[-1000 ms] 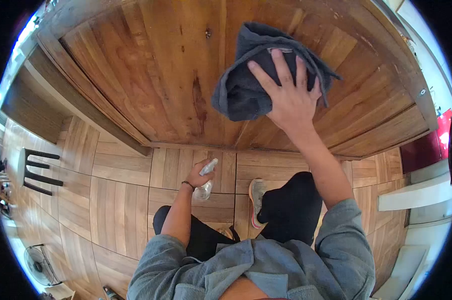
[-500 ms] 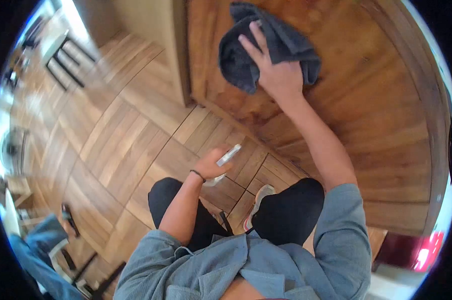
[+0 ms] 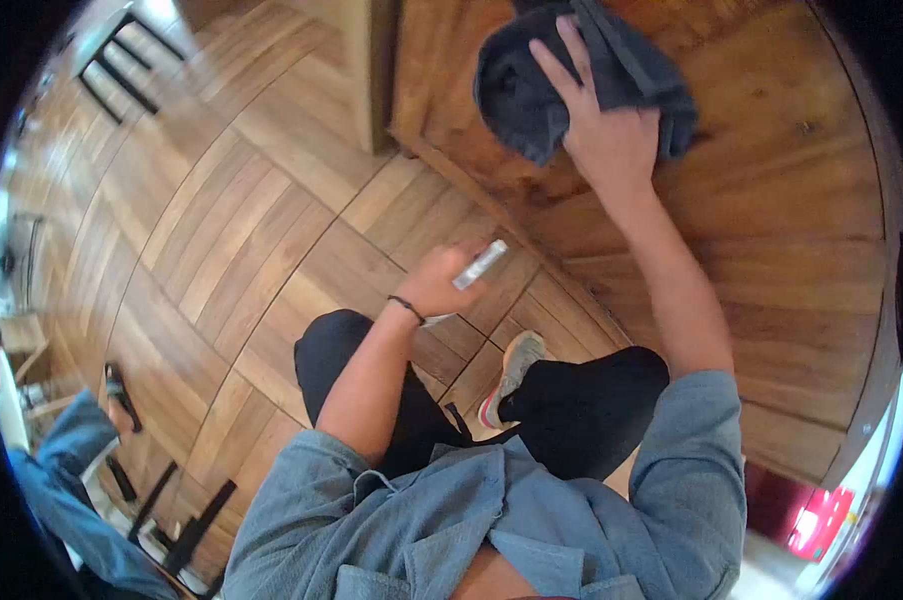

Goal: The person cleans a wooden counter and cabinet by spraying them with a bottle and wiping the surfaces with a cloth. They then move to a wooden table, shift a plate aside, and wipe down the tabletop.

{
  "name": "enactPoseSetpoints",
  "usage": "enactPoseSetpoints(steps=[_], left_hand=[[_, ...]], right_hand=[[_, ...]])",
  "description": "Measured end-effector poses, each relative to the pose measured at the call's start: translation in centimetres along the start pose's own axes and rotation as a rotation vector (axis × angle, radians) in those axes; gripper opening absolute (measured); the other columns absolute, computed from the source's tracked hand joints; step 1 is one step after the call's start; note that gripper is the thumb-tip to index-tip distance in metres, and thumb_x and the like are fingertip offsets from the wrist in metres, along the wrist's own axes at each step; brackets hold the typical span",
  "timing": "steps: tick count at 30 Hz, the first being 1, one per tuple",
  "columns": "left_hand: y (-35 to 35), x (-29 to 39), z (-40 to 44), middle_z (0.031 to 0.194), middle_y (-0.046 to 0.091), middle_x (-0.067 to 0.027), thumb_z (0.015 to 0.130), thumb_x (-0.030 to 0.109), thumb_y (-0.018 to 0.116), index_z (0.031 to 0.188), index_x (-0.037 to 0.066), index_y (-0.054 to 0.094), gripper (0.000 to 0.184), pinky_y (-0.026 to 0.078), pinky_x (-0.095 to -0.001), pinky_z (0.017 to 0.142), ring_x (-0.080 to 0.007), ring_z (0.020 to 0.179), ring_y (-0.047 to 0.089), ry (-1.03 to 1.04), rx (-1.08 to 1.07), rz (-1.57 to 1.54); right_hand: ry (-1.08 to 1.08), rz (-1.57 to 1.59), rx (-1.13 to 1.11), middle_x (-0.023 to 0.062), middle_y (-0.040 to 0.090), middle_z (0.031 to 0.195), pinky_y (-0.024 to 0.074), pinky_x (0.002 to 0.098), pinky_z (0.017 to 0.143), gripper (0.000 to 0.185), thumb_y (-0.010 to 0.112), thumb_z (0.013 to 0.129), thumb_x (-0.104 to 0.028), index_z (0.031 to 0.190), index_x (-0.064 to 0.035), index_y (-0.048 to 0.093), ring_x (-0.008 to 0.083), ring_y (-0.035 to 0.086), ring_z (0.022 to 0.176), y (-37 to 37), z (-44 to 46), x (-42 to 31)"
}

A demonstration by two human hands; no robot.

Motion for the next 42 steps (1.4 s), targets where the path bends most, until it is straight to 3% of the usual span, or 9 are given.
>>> enactPoseSetpoints(steps=[1, 7, 11, 17, 23, 26, 31, 37, 42], left_hand=[[0.0, 0.0, 0.3, 0.096, 0.06, -0.0203, 0.076, 0.014, 0.064, 0.104, 0.0, 0.058, 0.032, 0.049, -0.043, 0.078, -0.0396, 0.09, 0.061, -0.025, -0.03, -0.016], [1.8, -1.1, 2.3, 0.092, 0.061, -0.0164, 0.074, 0.009, 0.063, 0.098, -0.001, 0.058, 0.027, 0.048, -0.0367, 0.076, -0.0326, 0.084, 0.061, -0.055, -0.15, -0.077], [2.2, -1.2, 2.7, 0.09, 0.062, -0.0138, 0.074, 0.007, 0.061, 0.097, 0.0, 0.058, 0.024, 0.049, -0.0346, 0.073, -0.0266, 0.082, 0.063, -0.114, -0.228, -0.125], [0.9, 0.1, 2.2, 0.09, 0.059, -0.0162, 0.074, 0.011, 0.063, 0.098, 0.0, 0.058, 0.027, 0.048, -0.0381, 0.074, -0.0334, 0.082, 0.061, -0.062, -0.21, -0.076], [-0.5, 0.8, 0.7, 0.097, 0.058, -0.0207, 0.075, 0.014, 0.064, 0.103, -0.002, 0.057, 0.033, 0.048, -0.0442, 0.081, -0.0399, 0.094, 0.059, -0.093, -0.099, 0.003], [-0.6, 0.7, 0.1, 0.099, 0.058, -0.0216, 0.075, 0.014, 0.064, 0.105, -0.004, 0.057, 0.036, 0.048, -0.0458, 0.083, -0.0406, 0.097, 0.058, -0.065, -0.019, 0.091], [-1.7, 2.0, 0.3, 0.101, 0.059, -0.0217, 0.077, 0.015, 0.065, 0.109, -0.004, 0.056, 0.038, 0.049, -0.0471, 0.081, -0.0412, 0.097, 0.058, -0.052, 0.017, 0.106], [-1.7, 1.7, 0.7, 0.1, 0.059, -0.0222, 0.077, 0.014, 0.065, 0.109, -0.001, 0.056, 0.036, 0.049, -0.0457, 0.079, -0.0425, 0.092, 0.059, 0.019, 0.026, 0.06], [0.0, -1.0, 1.6, 0.095, 0.06, -0.0183, 0.076, 0.011, 0.064, 0.103, 0.0, 0.058, 0.029, 0.049, -0.0412, 0.078, -0.0371, 0.09, 0.061, -0.003, -0.017, 0.007]], right_hand=[[0.014, -0.054, -0.019, -0.0046, 0.046, 0.149, 0.0416, 0.0427, 0.105, 0.058, 0.06, 0.083, -0.021, 0.138, -0.0372, 0.054, 0.022, 0.054, 0.126, -0.8, -2.4, 0.9], [0.151, -0.251, -0.327, -0.0069, 0.054, 0.141, 0.0447, 0.0401, 0.1, 0.059, 0.063, 0.08, -0.023, 0.136, -0.042, 0.055, 0.0203, 0.058, 0.119, -7.0, -16.8, 4.6], [0.245, -0.13, -0.268, -0.0069, 0.055, 0.14, 0.0474, 0.0372, 0.097, 0.061, 0.063, 0.08, -0.022, 0.137, -0.0433, 0.054, 0.0171, 0.06, 0.117, -7.2, -19.4, 4.6], [0.173, 0.024, -0.278, -0.0015, 0.058, 0.137, 0.048, 0.0363, 0.099, 0.06, 0.057, 0.086, -0.015, 0.14, -0.0415, 0.052, 0.0208, 0.061, 0.118, -2.0, -14.3, 2.3], [-0.016, 0.194, -0.148, 0.0128, 0.055, 0.141, 0.0439, 0.0448, 0.103, 0.071, 0.053, 0.089, -0.01, 0.151, -0.0389, 0.033, 0.0244, 0.058, 0.123, 7.6, -7.0, -4.3], [-0.061, 0.069, -0.377, 0.0144, 0.054, 0.141, 0.0425, 0.0445, 0.104, 0.077, 0.052, 0.089, -0.01, 0.155, -0.0382, 0.024, 0.0288, 0.055, 0.126, 9.8, -2.1, -7.9], [-0.167, 0.083, 0.034, 0.0157, 0.058, 0.135, 0.0456, 0.0438, 0.097, 0.08, 0.052, 0.088, -0.009, 0.156, -0.0346, 0.02, 0.0284, 0.061, 0.116, 14.1, 0.3, -10.5], [-0.127, 0.016, -0.663, 0.0144, 0.059, 0.134, 0.0422, 0.0431, 0.102, 0.076, 0.054, 0.088, -0.011, 0.155, -0.0316, 0.026, 0.027, 0.06, 0.118, 11.6, -5.8, -8.3], [-0.101, 0.105, -0.544, 0.0129, 0.063, 0.129, 0.0445, 0.0389, 0.101, 0.06, 0.054, 0.089, -0.015, 0.148, -0.0235, 0.044, 0.0257, 0.061, 0.116, 8.3, -18.4, -4.1]])
Point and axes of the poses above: each hand's wrist, its own z-axis towards the middle knuckle, its own y-axis out of the palm, x = y × z, the point moved 1 cm from there along z, towards the middle knuckle
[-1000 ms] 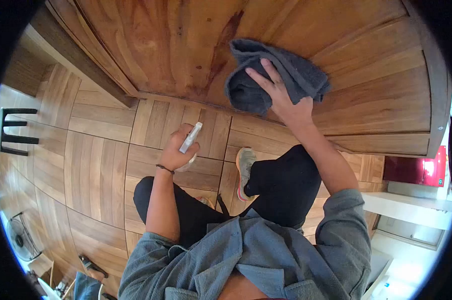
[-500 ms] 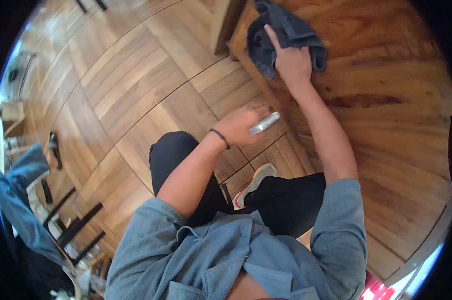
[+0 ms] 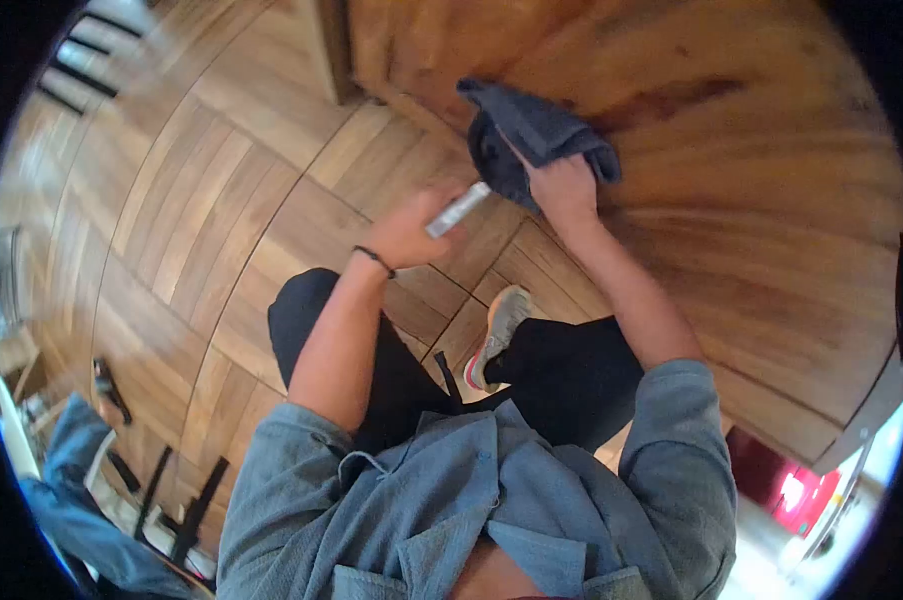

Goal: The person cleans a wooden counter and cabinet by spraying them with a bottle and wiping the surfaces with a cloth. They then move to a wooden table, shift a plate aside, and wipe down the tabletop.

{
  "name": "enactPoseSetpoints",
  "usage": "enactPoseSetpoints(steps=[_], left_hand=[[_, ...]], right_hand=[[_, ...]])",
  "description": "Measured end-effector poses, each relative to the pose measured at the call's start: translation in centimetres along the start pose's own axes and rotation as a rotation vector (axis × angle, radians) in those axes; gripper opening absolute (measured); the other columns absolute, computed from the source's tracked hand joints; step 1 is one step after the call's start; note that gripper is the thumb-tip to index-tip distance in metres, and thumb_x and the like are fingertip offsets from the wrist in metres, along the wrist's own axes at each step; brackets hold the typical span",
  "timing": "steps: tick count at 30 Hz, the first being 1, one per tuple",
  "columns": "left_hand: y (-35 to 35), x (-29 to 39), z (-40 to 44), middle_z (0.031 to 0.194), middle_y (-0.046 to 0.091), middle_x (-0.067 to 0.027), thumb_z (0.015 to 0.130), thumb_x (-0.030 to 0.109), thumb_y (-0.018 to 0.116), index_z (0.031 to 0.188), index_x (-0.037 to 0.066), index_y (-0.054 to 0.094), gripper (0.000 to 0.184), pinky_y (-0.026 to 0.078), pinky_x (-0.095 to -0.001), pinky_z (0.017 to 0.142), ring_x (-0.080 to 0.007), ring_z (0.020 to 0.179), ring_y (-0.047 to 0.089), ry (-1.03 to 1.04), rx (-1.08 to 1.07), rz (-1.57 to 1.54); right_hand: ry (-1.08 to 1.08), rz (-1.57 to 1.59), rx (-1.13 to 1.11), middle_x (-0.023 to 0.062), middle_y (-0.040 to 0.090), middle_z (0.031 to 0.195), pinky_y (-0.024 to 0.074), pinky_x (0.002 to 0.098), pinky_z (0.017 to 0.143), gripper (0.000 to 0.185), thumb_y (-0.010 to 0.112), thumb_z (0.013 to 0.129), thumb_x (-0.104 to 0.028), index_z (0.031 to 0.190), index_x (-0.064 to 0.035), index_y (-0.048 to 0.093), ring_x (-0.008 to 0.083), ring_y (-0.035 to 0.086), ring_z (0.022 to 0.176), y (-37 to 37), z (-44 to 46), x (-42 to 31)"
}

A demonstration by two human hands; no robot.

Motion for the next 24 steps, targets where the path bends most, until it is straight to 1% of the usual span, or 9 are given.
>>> enactPoseSetpoints(steps=[2, 3, 7, 10, 14, 16, 19, 20, 24], left_hand=[[0.5, -1.1, 0.4, 0.093, 0.06, -0.0165, 0.076, 0.009, 0.063, 0.102, 0.0, 0.058, 0.027, 0.049, -0.038, 0.079, -0.0335, 0.089, 0.062, -0.071, -0.082, -0.033], [0.6, -0.9, 0.9, 0.094, 0.06, -0.0178, 0.075, 0.009, 0.064, 0.102, 0.001, 0.059, 0.029, 0.049, -0.0402, 0.079, -0.0363, 0.09, 0.061, -0.069, -0.117, -0.041], [0.4, 0.2, 2.2, 0.095, 0.06, -0.02, 0.073, 0.008, 0.065, 0.102, 0.001, 0.058, 0.031, 0.048, -0.0449, 0.079, -0.0423, 0.092, 0.059, -0.078, -0.187, -0.098], [0.7, 0.4, 2.1, 0.097, 0.06, -0.0203, 0.073, 0.009, 0.065, 0.104, 0.001, 0.058, 0.032, 0.048, -0.0449, 0.08, -0.0428, 0.093, 0.059, -0.058, -0.168, -0.095], [0.3, 0.9, 0.9, 0.098, 0.06, -0.0213, 0.074, 0.011, 0.065, 0.108, 0.0, 0.057, 0.037, 0.048, -0.0461, 0.081, -0.0436, 0.094, 0.058, -0.053, -0.1, -0.088], [-1.1, 1.7, 0.5, 0.097, 0.059, -0.0217, 0.074, 0.013, 0.065, 0.111, 0.0, 0.056, 0.041, 0.048, -0.0472, 0.081, -0.0438, 0.094, 0.058, -0.038, -0.061, -0.066], [-2.4, 1.6, -1.2, 0.096, 0.059, -0.0213, 0.073, 0.013, 0.067, 0.11, 0.001, 0.056, 0.04, 0.048, -0.0471, 0.081, -0.0432, 0.095, 0.058, -0.084, -0.005, 0.021], [-2.9, 1.9, -1.8, 0.096, 0.059, -0.0212, 0.073, 0.013, 0.067, 0.109, 0.001, 0.057, 0.04, 0.048, -0.047, 0.081, -0.0429, 0.095, 0.058, -0.097, 0.022, 0.041], [-4.7, 3.3, -3.0, 0.097, 0.06, -0.0205, 0.074, 0.014, 0.068, 0.109, 0.001, 0.056, 0.039, 0.049, -0.0466, 0.082, -0.0416, 0.097, 0.059, -0.147, 0.1, 0.121]], right_hand=[[0.088, 0.051, -0.036, 0.0145, 0.065, 0.125, 0.0423, 0.039, 0.104, 0.044, 0.053, 0.088, -0.017, 0.132, -0.0116, 0.057, 0.026, 0.061, 0.116, 1.0, -5.5, 0.7], [0.131, 0.081, -0.046, 0.0153, 0.066, 0.123, 0.0412, 0.0391, 0.105, 0.04, 0.052, 0.087, -0.018, 0.124, -0.0056, 0.064, 0.0261, 0.061, 0.116, 1.4, -8.0, 0.9], [0.095, 0.051, -0.174, 0.0123, 0.063, 0.131, 0.0336, 0.037, 0.112, 0.045, 0.049, 0.089, -0.019, 0.13, -0.0034, 0.059, 0.0236, 0.055, 0.126, 0.6, -11.3, 1.2], [-0.006, -0.14, -0.693, 0.0126, 0.058, 0.137, 0.0322, 0.0369, 0.113, 0.048, 0.048, 0.091, -0.019, 0.135, -0.0003, 0.054, 0.0243, 0.054, 0.126, 1.3, -9.8, 0.5], [-0.136, -0.185, -0.63, 0.0124, 0.066, 0.125, 0.0353, 0.0353, 0.109, 0.041, 0.047, 0.091, -0.019, 0.125, -0.001, 0.062, 0.023, 0.056, 0.123, 3.0, -6.0, -2.1], [-0.179, -0.03, -0.466, 0.012, 0.07, 0.115, 0.0373, 0.0347, 0.105, 0.037, 0.047, 0.092, -0.02, 0.12, -0.0031, 0.066, 0.0228, 0.06, 0.118, 9.0, -6.2, -2.3], [-0.195, 0.017, -0.714, 0.0113, 0.073, 0.1, 0.0397, 0.0351, 0.101, 0.03, 0.047, 0.092, -0.019, 0.111, -0.0058, 0.067, 0.0231, 0.065, 0.105, 9.0, -3.7, -2.4], [-0.196, -0.003, -0.637, 0.0114, 0.072, 0.095, 0.041, 0.0354, 0.098, 0.024, 0.047, 0.093, -0.018, 0.101, -0.0081, 0.067, 0.0235, 0.067, 0.094, 10.1, -3.0, -2.3], [-0.255, -0.017, -0.378, 0.0115, 0.072, 0.093, 0.0412, 0.036, 0.097, 0.023, 0.046, 0.094, -0.017, 0.097, -0.0083, 0.067, 0.0235, 0.067, 0.093, 11.0, 1.3, -3.8]])
Point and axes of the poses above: each hand's wrist, its own z-axis towards the middle knuckle, its own y-axis out of the palm, x = y × z, the point moved 1 cm from there along z, towards the middle knuckle
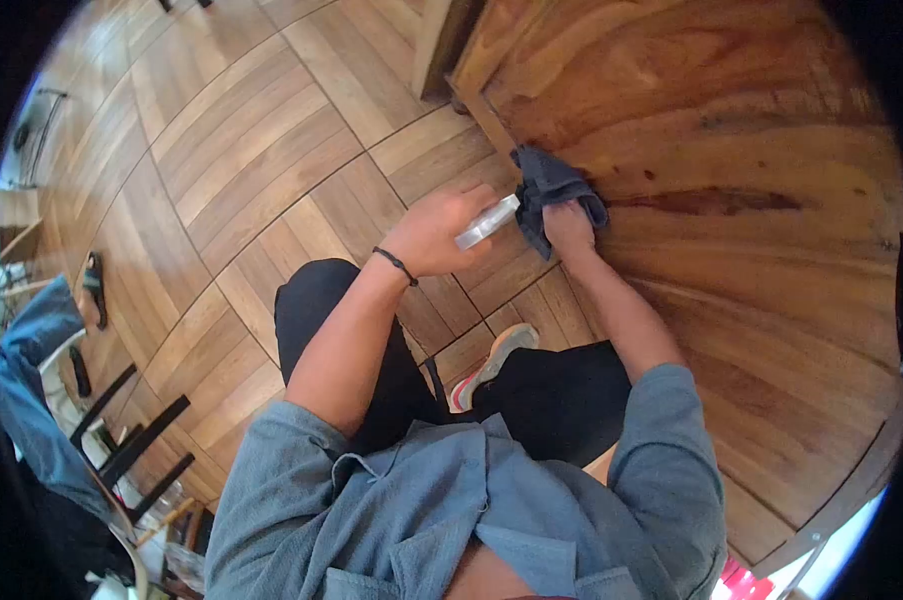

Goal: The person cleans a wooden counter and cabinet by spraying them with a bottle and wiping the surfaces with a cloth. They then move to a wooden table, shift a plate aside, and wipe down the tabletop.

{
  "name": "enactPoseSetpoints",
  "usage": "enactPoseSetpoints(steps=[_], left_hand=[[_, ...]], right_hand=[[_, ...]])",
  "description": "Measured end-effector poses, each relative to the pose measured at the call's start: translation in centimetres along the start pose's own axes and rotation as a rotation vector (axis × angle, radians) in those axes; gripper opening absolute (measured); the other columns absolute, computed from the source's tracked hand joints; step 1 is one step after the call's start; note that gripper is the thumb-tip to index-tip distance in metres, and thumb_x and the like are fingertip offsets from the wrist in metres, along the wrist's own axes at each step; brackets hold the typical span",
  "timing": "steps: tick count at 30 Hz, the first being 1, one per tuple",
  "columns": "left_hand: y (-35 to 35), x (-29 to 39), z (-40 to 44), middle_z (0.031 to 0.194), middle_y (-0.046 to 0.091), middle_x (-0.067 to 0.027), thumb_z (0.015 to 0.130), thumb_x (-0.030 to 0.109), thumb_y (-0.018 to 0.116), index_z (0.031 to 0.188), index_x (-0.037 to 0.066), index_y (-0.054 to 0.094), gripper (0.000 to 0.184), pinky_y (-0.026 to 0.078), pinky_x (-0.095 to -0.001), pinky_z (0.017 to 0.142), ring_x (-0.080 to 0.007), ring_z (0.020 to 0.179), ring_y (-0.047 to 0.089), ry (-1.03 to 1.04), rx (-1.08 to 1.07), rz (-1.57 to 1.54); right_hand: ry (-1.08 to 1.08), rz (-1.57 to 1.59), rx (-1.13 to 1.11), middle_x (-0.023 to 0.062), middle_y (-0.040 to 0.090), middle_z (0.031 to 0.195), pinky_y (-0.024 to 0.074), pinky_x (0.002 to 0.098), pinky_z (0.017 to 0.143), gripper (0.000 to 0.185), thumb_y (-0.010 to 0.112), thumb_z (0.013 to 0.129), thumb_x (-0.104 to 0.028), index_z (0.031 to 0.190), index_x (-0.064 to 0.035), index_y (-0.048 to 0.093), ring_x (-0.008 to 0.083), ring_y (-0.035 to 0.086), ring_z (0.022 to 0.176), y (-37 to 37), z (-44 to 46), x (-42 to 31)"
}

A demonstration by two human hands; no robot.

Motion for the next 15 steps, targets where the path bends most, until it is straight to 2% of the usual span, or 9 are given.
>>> enactPoseSetpoints(steps=[2, 4, 6, 9, 10, 15], left_hand=[[-0.1, 0.2, -0.6, 0.098, 0.059, -0.0205, 0.075, 0.014, 0.067, 0.109, 0.001, 0.055, 0.038, 0.048, -0.0466, 0.081, -0.0416, 0.097, 0.058, -0.02, 0.02, 0.005], [0.0, -0.2, -1.1, 0.096, 0.058, -0.0207, 0.075, 0.011, 0.065, 0.108, 0.0, 0.053, 0.036, 0.047, -0.047, 0.08, -0.0422, 0.096, 0.057, -0.019, 0.029, -0.017], [0.0, -0.4, -1.6, 0.096, 0.057, -0.0206, 0.075, 0.011, 0.065, 0.107, 0.0, 0.053, 0.036, 0.047, -0.0469, 0.079, -0.0422, 0.094, 0.057, 0.023, 0.07, -0.004], [-0.4, 0.2, -2.1, 0.094, 0.056, -0.0205, 0.075, 0.01, 0.065, 0.106, 0.001, 0.053, 0.034, 0.047, -0.0468, 0.079, -0.0421, 0.093, 0.057, 0.043, 0.08, -0.004], [-0.6, 0.4, -2.2, 0.094, 0.056, -0.0205, 0.075, 0.01, 0.065, 0.105, 0.001, 0.053, 0.034, 0.047, -0.0467, 0.079, -0.0421, 0.092, 0.057, 0.042, 0.079, -0.008], [-0.9, 0.2, -2.3, 0.093, 0.056, -0.0209, 0.077, 0.012, 0.064, 0.104, 0.001, 0.053, 0.032, 0.047, -0.0471, 0.078, -0.0429, 0.092, 0.056, 0.047, 0.107, -0.005]], right_hand=[[0.002, -0.025, 0.006, 0.0103, 0.072, 0.091, 0.041, 0.0365, 0.098, 0.023, 0.046, 0.094, -0.018, 0.098, -0.0084, 0.067, 0.0239, 0.067, 0.092, -2.3, 3.8, -0.4], [0.023, -0.015, -0.156, 0.0136, 0.071, 0.105, 0.037, 0.037, 0.105, 0.029, 0.044, 0.095, -0.019, 0.113, -0.0059, 0.064, 0.0244, 0.065, 0.104, -6.5, 7.6, -0.8], [0.01, -0.19, 0.089, 0.016, 0.065, 0.124, 0.0279, 0.0378, 0.114, 0.038, 0.042, 0.097, -0.02, 0.128, -0.0045, 0.057, 0.0243, 0.057, 0.121, -5.9, 11.4, -1.2], [0.076, -0.139, 0.151, 0.0157, 0.057, 0.136, 0.019, 0.0392, 0.118, 0.044, 0.04, 0.097, -0.02, 0.136, -0.0029, 0.051, 0.0232, 0.049, 0.132, -6.6, 16.0, -1.9], [0.051, -0.268, 0.436, 0.0151, 0.059, 0.134, 0.0188, 0.0406, 0.118, 0.043, 0.04, 0.097, -0.02, 0.134, -0.0025, 0.053, 0.0246, 0.051, 0.129, -6.8, 15.6, -2.0], [0.033, -0.059, 0.145, 0.0158, 0.063, 0.126, 0.0224, 0.0385, 0.117, 0.041, 0.043, 0.095, -0.02, 0.129, -0.0022, 0.056, 0.0256, 0.054, 0.124, -7.6, 11.0, -1.6]])
Point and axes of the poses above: each hand's wrist, its own z-axis towards the middle knuckle, its own y-axis out of the palm, x = y × z, the point moved 1 cm from there along z, towards the middle knuckle
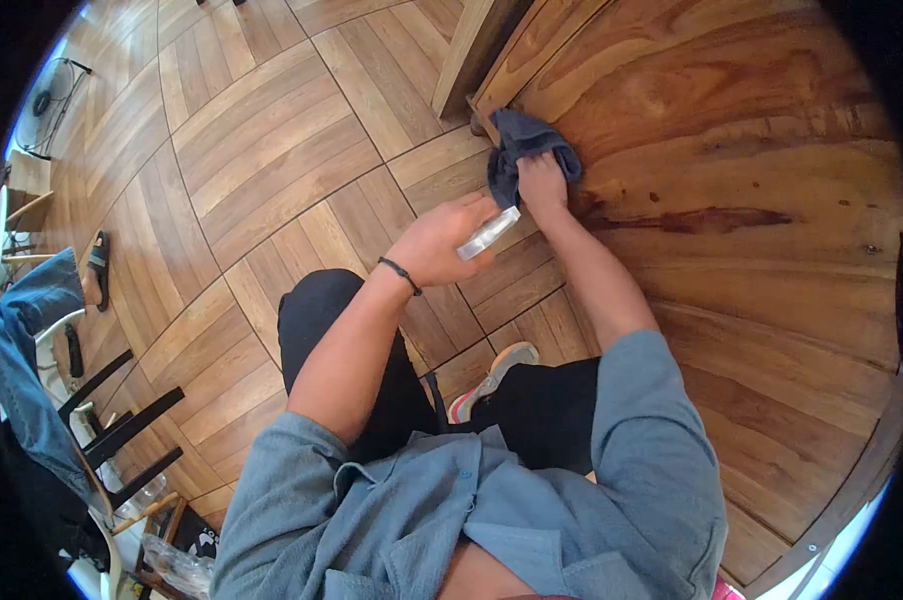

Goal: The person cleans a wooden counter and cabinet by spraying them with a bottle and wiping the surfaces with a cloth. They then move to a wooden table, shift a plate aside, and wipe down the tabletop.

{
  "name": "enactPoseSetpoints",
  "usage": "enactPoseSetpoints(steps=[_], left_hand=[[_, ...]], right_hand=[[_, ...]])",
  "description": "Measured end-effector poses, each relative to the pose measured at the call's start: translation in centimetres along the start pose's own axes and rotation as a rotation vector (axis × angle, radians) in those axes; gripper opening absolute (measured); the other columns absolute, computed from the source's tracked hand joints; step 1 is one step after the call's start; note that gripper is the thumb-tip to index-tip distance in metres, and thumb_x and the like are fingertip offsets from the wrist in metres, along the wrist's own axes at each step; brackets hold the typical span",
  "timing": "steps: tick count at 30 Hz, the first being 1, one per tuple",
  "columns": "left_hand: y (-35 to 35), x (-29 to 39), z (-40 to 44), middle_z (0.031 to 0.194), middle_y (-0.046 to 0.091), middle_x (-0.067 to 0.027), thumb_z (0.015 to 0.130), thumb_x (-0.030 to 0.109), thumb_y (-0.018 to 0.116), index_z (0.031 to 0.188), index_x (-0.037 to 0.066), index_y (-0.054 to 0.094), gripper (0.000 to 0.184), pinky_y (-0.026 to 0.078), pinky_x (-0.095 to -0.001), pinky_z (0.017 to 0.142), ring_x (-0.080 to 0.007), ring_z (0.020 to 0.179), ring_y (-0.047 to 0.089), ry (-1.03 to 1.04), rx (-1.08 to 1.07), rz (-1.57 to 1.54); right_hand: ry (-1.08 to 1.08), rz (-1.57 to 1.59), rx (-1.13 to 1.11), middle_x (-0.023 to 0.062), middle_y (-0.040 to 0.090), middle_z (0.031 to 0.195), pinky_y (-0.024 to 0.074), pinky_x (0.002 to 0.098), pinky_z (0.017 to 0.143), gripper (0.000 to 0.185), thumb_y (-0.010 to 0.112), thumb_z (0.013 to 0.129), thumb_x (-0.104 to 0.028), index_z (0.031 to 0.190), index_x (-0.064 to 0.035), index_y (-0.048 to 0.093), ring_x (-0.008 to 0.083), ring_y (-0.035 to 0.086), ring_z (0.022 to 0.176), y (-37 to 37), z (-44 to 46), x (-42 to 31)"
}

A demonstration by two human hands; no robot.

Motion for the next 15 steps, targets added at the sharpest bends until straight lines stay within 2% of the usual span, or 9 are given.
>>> enactPoseSetpoints(steps=[1, 3, 5, 7, 9, 11, 14, 15], left_hand=[[-0.1, -0.2, 0.1, 0.093, 0.056, -0.021, 0.077, 0.013, 0.064, 0.104, 0.001, 0.053, 0.032, 0.047, -0.0471, 0.078, -0.043, 0.092, 0.056, 0.011, 0.008, 0.002], [-0.3, -0.1, 0.3, 0.093, 0.057, -0.0213, 0.077, 0.014, 0.064, 0.104, 0.001, 0.053, 0.032, 0.047, -0.0472, 0.077, -0.0432, 0.092, 0.057, 0.003, -0.01, 0.009], [-0.1, -0.4, 0.4, 0.095, 0.058, -0.0208, 0.077, 0.015, 0.065, 0.104, 0.001, 0.054, 0.032, 0.047, -0.0471, 0.078, -0.0423, 0.094, 0.057, -0.013, -0.033, 0.013], [0.3, -1.1, 0.6, 0.099, 0.06, -0.0195, 0.075, 0.015, 0.068, 0.104, 0.001, 0.056, 0.034, 0.048, -0.0469, 0.081, -0.0404, 0.098, 0.058, -0.031, -0.046, 0.022], [0.5, -1.1, 0.9, 0.099, 0.06, -0.0198, 0.075, 0.017, 0.068, 0.104, 0.002, 0.056, 0.034, 0.048, -0.0473, 0.081, -0.0406, 0.098, 0.058, -0.048, -0.085, 0.003], [0.6, -1.2, 1.0, 0.098, 0.06, -0.0199, 0.076, 0.018, 0.068, 0.104, 0.002, 0.056, 0.034, 0.048, -0.0476, 0.08, -0.0408, 0.097, 0.058, -0.039, -0.096, -0.016], [0.8, -2.0, 1.0, 0.097, 0.06, -0.0206, 0.076, 0.017, 0.067, 0.105, 0.002, 0.056, 0.035, 0.048, -0.0478, 0.079, -0.0417, 0.096, 0.058, 0.008, -0.063, -0.018], [0.7, -2.0, 0.9, 0.097, 0.06, -0.0214, 0.077, 0.016, 0.065, 0.107, 0.001, 0.056, 0.035, 0.048, -0.0479, 0.079, -0.0426, 0.095, 0.058, 0.018, -0.046, -0.007]], right_hand=[[0.008, 0.046, -0.045, 0.0158, 0.064, 0.124, 0.0231, 0.0381, 0.116, 0.04, 0.043, 0.094, -0.02, 0.128, -0.0023, 0.057, 0.0257, 0.054, 0.123, 0.1, -1.9, 0.3], [-0.027, -0.06, 0.208, 0.0142, 0.066, 0.119, 0.0252, 0.0376, 0.115, 0.039, 0.044, 0.094, -0.02, 0.125, -0.0018, 0.058, 0.0253, 0.055, 0.121, 5.4, -6.6, 0.7], [-0.116, -0.022, -0.073, 0.0134, 0.067, 0.116, 0.0275, 0.0382, 0.113, 0.039, 0.044, 0.094, -0.019, 0.125, -0.0011, 0.058, 0.0254, 0.056, 0.119, 6.3, -12.8, 1.9], [-0.207, -0.127, -0.147, 0.0121, 0.067, 0.114, 0.029, 0.0371, 0.113, 0.038, 0.046, 0.093, -0.019, 0.126, -0.0038, 0.06, 0.025, 0.058, 0.115, 5.3, -18.2, 2.7], [-0.219, -0.094, -0.293, 0.0108, 0.069, 0.109, 0.0309, 0.0356, 0.11, 0.035, 0.047, 0.093, -0.018, 0.121, -0.0066, 0.063, 0.0232, 0.06, 0.111, 5.5, -20.7, 3.2], [-0.161, -0.057, -0.372, 0.0086, 0.071, 0.099, 0.0373, 0.034, 0.102, 0.027, 0.048, 0.092, -0.018, 0.107, -0.0115, 0.07, 0.0205, 0.064, 0.101, 5.1, -20.4, 3.1], [-0.062, 0.012, -0.208, 0.0081, 0.072, 0.092, 0.0414, 0.0346, 0.095, 0.023, 0.048, 0.092, -0.018, 0.097, -0.0126, 0.07, 0.0201, 0.066, 0.095, 4.8, -16.6, 2.8], [-0.116, 0.028, -0.033, 0.0085, 0.072, 0.091, 0.0437, 0.0349, 0.092, 0.023, 0.048, 0.092, -0.017, 0.099, -0.0108, 0.069, 0.0224, 0.067, 0.092, 5.2, -15.0, 3.1]])
Point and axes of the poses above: each hand's wrist, its own z-axis towards the middle knuckle, its own y-axis out of the palm, x = y × z, the point moved 1 cm from there along z, towards the middle knuckle
